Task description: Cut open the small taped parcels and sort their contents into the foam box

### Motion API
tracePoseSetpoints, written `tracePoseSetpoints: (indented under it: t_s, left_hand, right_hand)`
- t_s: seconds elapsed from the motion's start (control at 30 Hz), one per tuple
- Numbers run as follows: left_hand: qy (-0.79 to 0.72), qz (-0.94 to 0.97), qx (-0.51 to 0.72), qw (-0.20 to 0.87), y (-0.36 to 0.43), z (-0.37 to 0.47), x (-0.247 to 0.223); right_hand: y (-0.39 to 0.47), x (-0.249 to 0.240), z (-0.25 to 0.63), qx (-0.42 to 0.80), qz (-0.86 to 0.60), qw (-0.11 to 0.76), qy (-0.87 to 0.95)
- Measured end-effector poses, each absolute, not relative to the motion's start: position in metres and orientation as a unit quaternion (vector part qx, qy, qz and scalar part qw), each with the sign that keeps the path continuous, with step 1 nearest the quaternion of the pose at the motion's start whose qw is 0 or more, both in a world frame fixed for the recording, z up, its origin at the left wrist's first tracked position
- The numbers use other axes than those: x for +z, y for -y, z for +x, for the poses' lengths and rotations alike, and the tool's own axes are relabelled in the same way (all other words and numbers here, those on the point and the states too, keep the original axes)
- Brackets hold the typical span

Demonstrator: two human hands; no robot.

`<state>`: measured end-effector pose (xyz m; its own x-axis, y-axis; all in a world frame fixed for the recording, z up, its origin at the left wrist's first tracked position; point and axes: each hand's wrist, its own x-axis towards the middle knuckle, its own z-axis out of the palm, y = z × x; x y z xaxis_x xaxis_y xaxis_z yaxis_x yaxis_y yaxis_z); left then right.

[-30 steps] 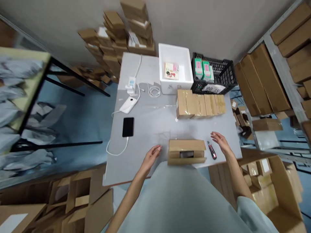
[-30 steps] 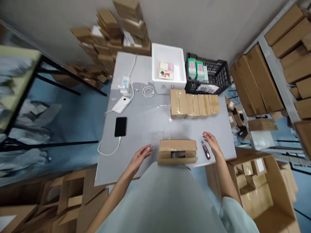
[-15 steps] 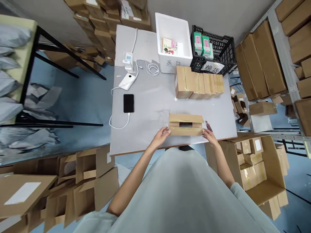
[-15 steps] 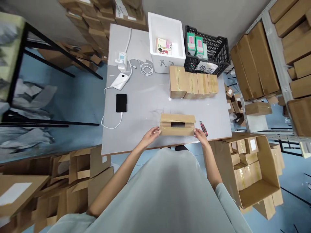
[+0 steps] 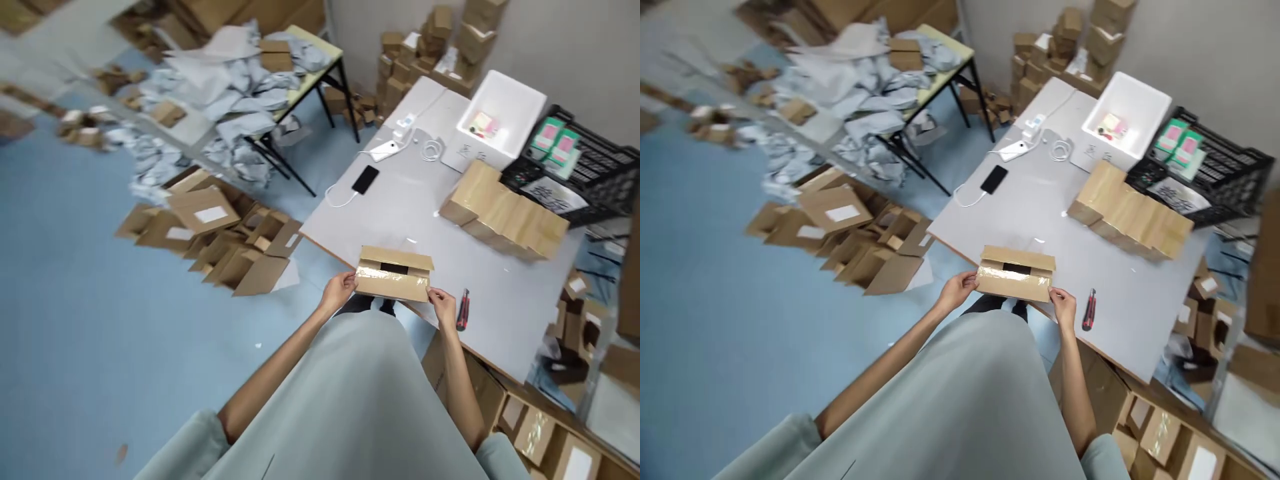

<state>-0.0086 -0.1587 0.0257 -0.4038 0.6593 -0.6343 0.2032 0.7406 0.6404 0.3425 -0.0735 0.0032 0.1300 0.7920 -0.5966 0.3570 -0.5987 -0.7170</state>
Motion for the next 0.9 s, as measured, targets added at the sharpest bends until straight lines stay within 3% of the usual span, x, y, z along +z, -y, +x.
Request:
tracePoseSetpoints:
  t_s: [0.27, 0.6, 0.9]
  left_hand:
    - [-0.856, 0.133, 0.323, 0.381, 0.251, -0.045, 0.067]
    - [-0.823, -0.039, 0.498, 0.269, 0.347, -0.145, 0.059]
    - [-0.816, -0.101, 0.516, 0.240, 0.447, -0.285, 0.053]
  right_hand:
    - [0.041, 0.026, 0.240, 0.603, -0.593, 0.172, 0.504]
    - [0.049, 0.039, 0.052, 0.601, -0.467, 0.057, 0.646]
    - [0.114, 0.035, -0.148, 0.589, -0.429, -0.027, 0.685]
